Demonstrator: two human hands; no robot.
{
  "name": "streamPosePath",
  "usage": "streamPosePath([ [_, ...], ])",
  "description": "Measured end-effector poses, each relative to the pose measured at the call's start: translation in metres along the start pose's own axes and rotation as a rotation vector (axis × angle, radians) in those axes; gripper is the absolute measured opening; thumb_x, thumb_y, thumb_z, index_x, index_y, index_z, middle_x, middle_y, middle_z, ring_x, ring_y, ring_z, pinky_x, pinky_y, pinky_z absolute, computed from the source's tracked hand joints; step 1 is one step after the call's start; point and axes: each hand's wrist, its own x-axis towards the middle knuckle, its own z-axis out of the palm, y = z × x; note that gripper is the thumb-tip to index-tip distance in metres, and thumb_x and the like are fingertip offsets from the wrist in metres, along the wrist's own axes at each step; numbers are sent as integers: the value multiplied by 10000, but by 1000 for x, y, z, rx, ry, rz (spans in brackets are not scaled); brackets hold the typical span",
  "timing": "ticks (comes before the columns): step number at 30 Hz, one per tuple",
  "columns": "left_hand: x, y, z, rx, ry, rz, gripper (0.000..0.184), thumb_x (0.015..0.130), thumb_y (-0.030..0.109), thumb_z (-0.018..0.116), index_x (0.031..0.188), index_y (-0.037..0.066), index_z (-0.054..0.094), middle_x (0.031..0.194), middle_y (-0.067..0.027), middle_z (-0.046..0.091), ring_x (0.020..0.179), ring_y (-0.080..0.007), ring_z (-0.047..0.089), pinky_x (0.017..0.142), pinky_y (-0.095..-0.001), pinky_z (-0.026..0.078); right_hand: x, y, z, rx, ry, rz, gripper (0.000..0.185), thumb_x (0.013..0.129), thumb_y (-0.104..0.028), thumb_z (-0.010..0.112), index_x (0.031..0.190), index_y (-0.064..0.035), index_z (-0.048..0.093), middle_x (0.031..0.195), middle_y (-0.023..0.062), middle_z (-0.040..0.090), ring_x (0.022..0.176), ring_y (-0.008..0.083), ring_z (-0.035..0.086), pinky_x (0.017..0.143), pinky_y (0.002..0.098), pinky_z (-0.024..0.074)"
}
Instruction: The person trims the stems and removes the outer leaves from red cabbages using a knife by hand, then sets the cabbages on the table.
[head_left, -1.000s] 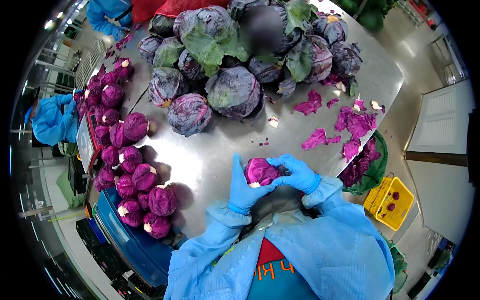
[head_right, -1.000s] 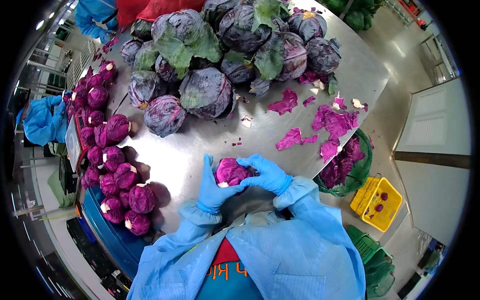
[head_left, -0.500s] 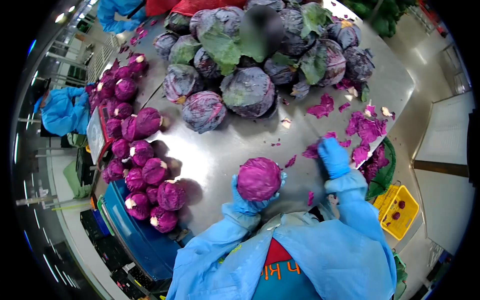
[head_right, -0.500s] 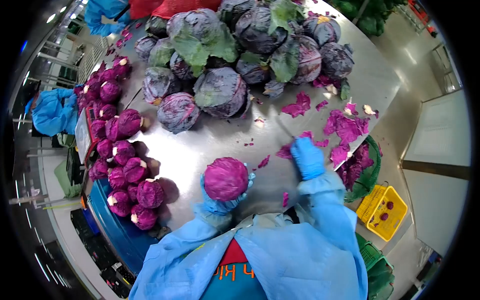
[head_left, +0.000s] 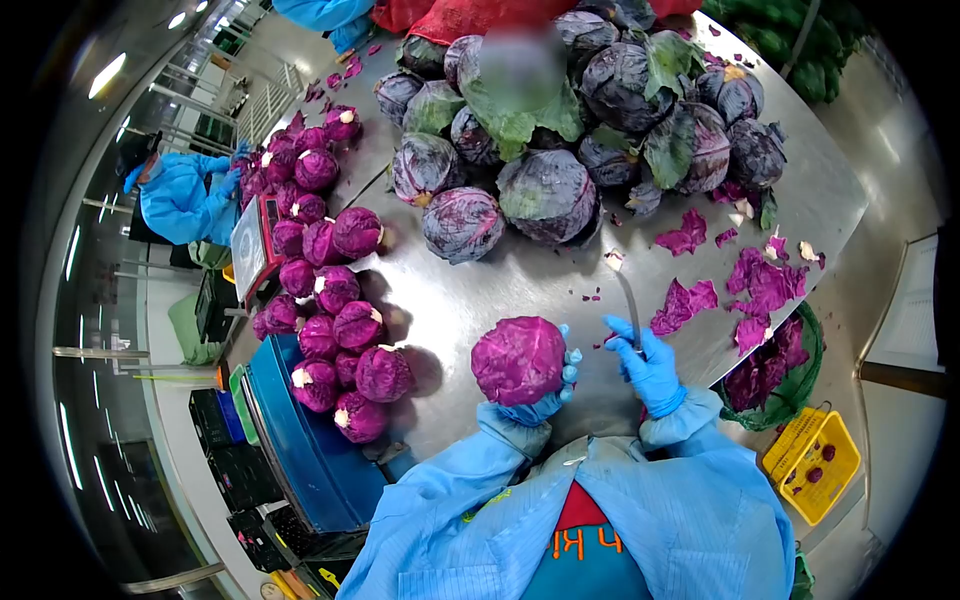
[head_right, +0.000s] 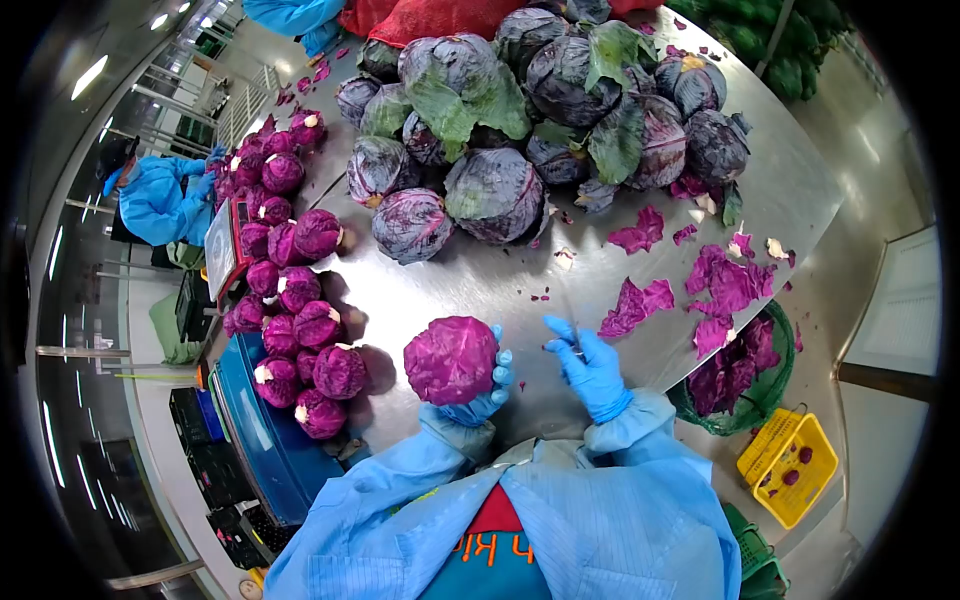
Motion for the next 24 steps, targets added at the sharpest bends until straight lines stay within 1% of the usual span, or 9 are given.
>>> streamPosePath([
  [1,-3,1,2,23,28,-20,698,954,483,461,1481,78,251,1341,-262,417,1183,-399,486,955,-537,446,-3,-8,7,4,-49,15,179,935,-118,591,1095,-38,603,1209,65,652,575,19,473,527,193,425],
  [4,-16,2,-8,-19,54,-63,756,937,519,437,1491,63,198,1397,-355,335,1251,-500,431,960,-631,425,-12,-31,11,66,-132,26,259,948,-148,586,1193,-75,625,960,19,687,570,11,447,521,184,391],
  [7,-21,2,-11,-18,100,-120,865,882,571,498,1489,40,186,1385,-362,346,1223,-507,455,933,-638,444,-17,-46,11,67,-172,40,303,952,-172,588,1245,-104,626,801,-19,648,569,6,427,517,180,362],
  [10,-22,-3,-8,153,70,-96,1156,697,703,638,1475,-14,173,1376,-369,353,1204,-507,472,883,-598,497,-21,-48,8,57,-173,24,294,950,-171,590,1232,-99,631,813,-16,652,566,5,426,513,182,362],
  [15,-21,-11,6,288,258,-48,782,903,549,451,1423,-19,317,1239,-361,477,1035,-482,584,783,-570,548,-24,-39,11,154,-143,179,293,929,-141,614,1218,-97,637,821,-20,642,561,10,447,494,179,370],
  [17,-15,-15,18,282,253,-37,893,834,596,550,1416,-40,315,1240,-360,480,1060,-488,570,804,-586,538,-25,-27,20,277,-151,290,299,933,-172,608,1216,-78,631,833,-14,644,547,25,470,481,181,384],
  [21,-12,-9,22,623,317,32,1051,652,540,757,1417,-32,319,1323,-260,474,1150,-404,545,921,-505,506,-37,1,24,538,-149,474,341,940,-246,584,1204,-34,625,807,35,663,510,65,517,449,184,388],
  [23,-4,-6,21,781,334,31,1147,561,512,861,1418,-28,321,1364,-211,471,1195,-362,532,980,-465,490,-41,14,13,634,-188,390,466,931,-394,573,1238,-44,592,755,50,643,499,80,513,440,197,398],
  [24,3,-8,31,937,373,51,1008,622,355,863,1398,-39,355,1309,-188,517,1165,-283,557,984,-394,484,-43,14,9,690,-205,337,498,928,-420,573,1255,-44,579,782,47,648,498,74,507,440,199,400],
])
